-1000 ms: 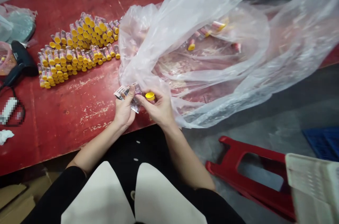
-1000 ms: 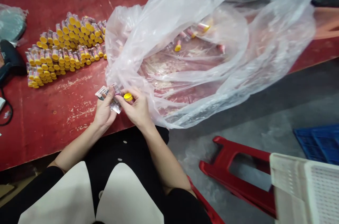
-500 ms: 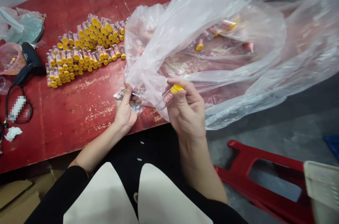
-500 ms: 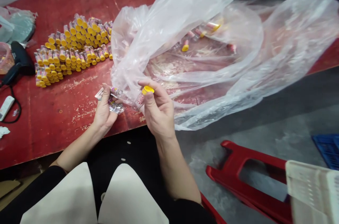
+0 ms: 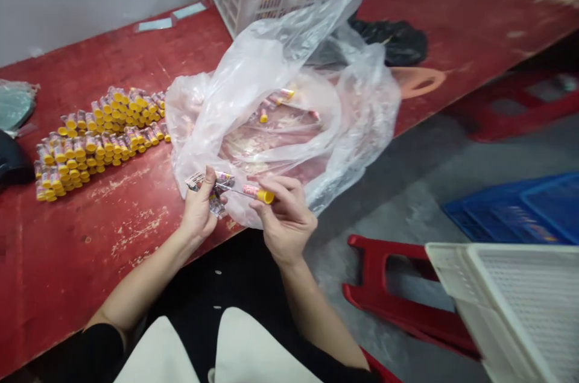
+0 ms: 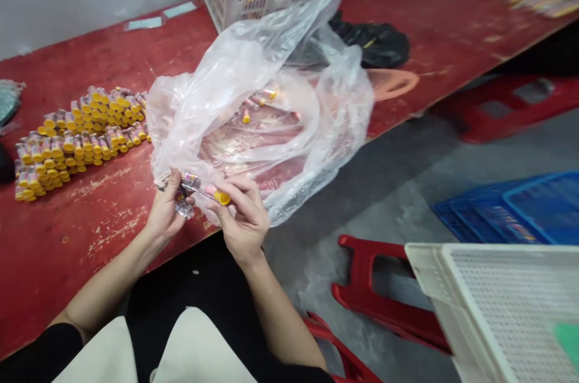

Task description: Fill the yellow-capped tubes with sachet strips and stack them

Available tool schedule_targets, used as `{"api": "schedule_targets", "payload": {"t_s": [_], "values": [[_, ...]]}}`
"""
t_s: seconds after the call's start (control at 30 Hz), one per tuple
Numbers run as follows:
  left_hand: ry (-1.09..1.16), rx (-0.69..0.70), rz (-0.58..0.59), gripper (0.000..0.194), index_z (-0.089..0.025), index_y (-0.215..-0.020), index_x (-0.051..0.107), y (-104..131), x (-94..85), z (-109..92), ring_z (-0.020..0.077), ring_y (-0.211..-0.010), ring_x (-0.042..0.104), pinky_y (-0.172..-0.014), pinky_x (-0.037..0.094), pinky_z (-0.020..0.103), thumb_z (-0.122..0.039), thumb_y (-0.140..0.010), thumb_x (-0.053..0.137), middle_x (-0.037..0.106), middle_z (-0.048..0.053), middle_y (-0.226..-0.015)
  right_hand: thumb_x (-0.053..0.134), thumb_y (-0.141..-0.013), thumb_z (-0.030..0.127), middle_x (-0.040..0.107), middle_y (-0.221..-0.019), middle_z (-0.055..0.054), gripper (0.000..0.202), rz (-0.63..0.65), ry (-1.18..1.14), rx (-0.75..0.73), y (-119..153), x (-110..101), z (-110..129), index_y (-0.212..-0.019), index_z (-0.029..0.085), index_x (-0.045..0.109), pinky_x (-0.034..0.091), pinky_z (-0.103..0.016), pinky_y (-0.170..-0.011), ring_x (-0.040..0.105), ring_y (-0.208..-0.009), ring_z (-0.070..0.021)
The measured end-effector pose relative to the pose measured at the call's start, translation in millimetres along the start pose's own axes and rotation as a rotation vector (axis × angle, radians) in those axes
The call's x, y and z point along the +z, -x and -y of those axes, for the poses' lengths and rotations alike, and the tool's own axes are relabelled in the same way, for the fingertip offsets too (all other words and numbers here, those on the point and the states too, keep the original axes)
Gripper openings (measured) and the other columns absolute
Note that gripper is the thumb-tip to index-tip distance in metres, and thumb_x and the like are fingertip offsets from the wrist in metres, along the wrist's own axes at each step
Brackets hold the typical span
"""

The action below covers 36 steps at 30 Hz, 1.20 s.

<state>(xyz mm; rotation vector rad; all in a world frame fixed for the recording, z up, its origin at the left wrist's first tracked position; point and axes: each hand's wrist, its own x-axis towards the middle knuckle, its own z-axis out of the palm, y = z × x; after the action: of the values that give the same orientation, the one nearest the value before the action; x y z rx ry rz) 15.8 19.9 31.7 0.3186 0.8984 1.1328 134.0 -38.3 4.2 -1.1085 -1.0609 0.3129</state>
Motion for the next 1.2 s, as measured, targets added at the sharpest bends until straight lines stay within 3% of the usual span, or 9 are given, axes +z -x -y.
{"api": "schedule_targets", "payload": {"t_s": [0.1,0.23,0.43,0.7,0.8,0.87,0.97,1.1,1.2], "values": [[-0.089,-0.027,0.065,0.054,-0.015,-0.08,0.061,5,16.7,8,0.0064,-0.057,0.06,-0.043,0.04,0.014,-0.041,-0.054,0.1,0.066,-0.003,-0.073,0.081,-0.082,0.024,0.07,-0.103,-0.005,0.026,-0.05,0.064,-0.005,5,-27,4,-0.108,0.03,0.079,0.062,-0.032,-0.073,0.072,-0.092,-0.0196],[-0.157,-0.099,0.232,0.052,-0.014,-0.088,0.066,17,42.6,21,0.0057,-0.058,0.061,-0.046,0.044,0.014,-0.034,-0.055,0.1,0.07,-0.002,-0.079,0.074,-0.089,0.026,0.069,-0.11,-0.007,0.024,-0.11,0.077,0.018,13,-60,15,-0.113,0.029,0.078,0.062,-0.03,-0.065,0.072,-0.078,-0.0157],[-0.274,-0.142,0.429,0.045,-0.014,-0.086,0.07,42,80.0,40,0.0052,-0.055,0.059,-0.049,0.048,0.014,-0.023,-0.053,0.1,0.071,-0.002,-0.076,0.061,-0.098,0.02,0.071,-0.109,-0.008,0.026,-0.085,0.178,-0.11,19,-104,59,-0.112,0.031,0.08,0.064,-0.033,-0.08,0.072,-0.095,-0.0179],[-0.449,-0.277,0.64,0.049,-0.014,-0.098,0.078,69,112.8,97,0.0069,-0.064,0.064,-0.053,0.052,0.014,-0.026,-0.055,0.1,0.079,0.003,-0.096,0.066,-0.095,0.019,0.068,-0.108,-0.006,0.028,-0.279,0.109,-0.086,42,-161,81,-0.114,0.035,0.08,0.065,-0.027,-0.07,0.071,-0.083,-0.0134],[-0.49,-0.296,0.689,0.051,-0.014,-0.098,0.077,84,128.9,122,0.0089,-0.07,0.068,-0.055,0.052,0.014,-0.023,-0.054,0.1,0.08,0.006,-0.103,0.062,-0.096,0.014,0.069,-0.11,-0.007,0.038,-0.338,0.315,-0.144,54,-187,91,-0.126,0.033,0.075,0.064,-0.029,-0.083,0.072,-0.095,-0.0157],[-0.516,-0.327,0.748,0.054,-0.014,-0.101,0.076,93,144.1,140,0.0096,-0.072,0.069,-0.057,0.053,0.014,-0.022,-0.053,0.1,0.08,0.008,-0.103,0.061,-0.096,0.013,0.071,-0.112,-0.008,0.038,-0.368,0.464,-0.177,60,-207,98,-0.126,0.031,0.075,0.062,-0.031,-0.092,0.071,-0.104,-0.0172],[-0.571,-0.385,0.876,0.063,-0.013,-0.107,0.074,110,173.3,167,0.0073,-0.065,0.066,-0.055,0.052,0.015,-0.025,-0.051,0.101,0.08,0.009,-0.103,0.059,-0.098,0.013,0.072,-0.113,-0.008,0.036,-0.437,0.525,-0.202,66,-239,109,-0.123,0.031,0.076,0.062,-0.03,-0.09,0.071,-0.106,-0.017],[-0.582,-0.382,1.082,0.054,-0.011,-0.101,0.074,145,220.3,193,0.0063,-0.06,0.062,-0.051,0.05,0.015,-0.039,-0.061,0.097,0.077,0.007,-0.092,0.057,-0.1,0.018,0.071,-0.113,-0.008,0.031,-0.647,0.521,-0.237,64,-281,130,-0.12,0.031,0.078,0.064,-0.029,-0.078,0.073,-0.089,-0.015],[-0.508,-0.34,1.218,0.047,-0.013,-0.096,0.073,173,247.4,200,0.0095,-0.066,0.067,-0.051,0.05,0.015,-0.039,-0.064,0.095,0.075,0.005,-0.088,0.063,-0.098,0.024,0.07,-0.109,-0.007,0.024,-0.781,0.428,-0.259,59,-303,149,-0.112,0.03,0.081,0.066,-0.029,-0.072,0.073,-0.082,-0.0145]]}}
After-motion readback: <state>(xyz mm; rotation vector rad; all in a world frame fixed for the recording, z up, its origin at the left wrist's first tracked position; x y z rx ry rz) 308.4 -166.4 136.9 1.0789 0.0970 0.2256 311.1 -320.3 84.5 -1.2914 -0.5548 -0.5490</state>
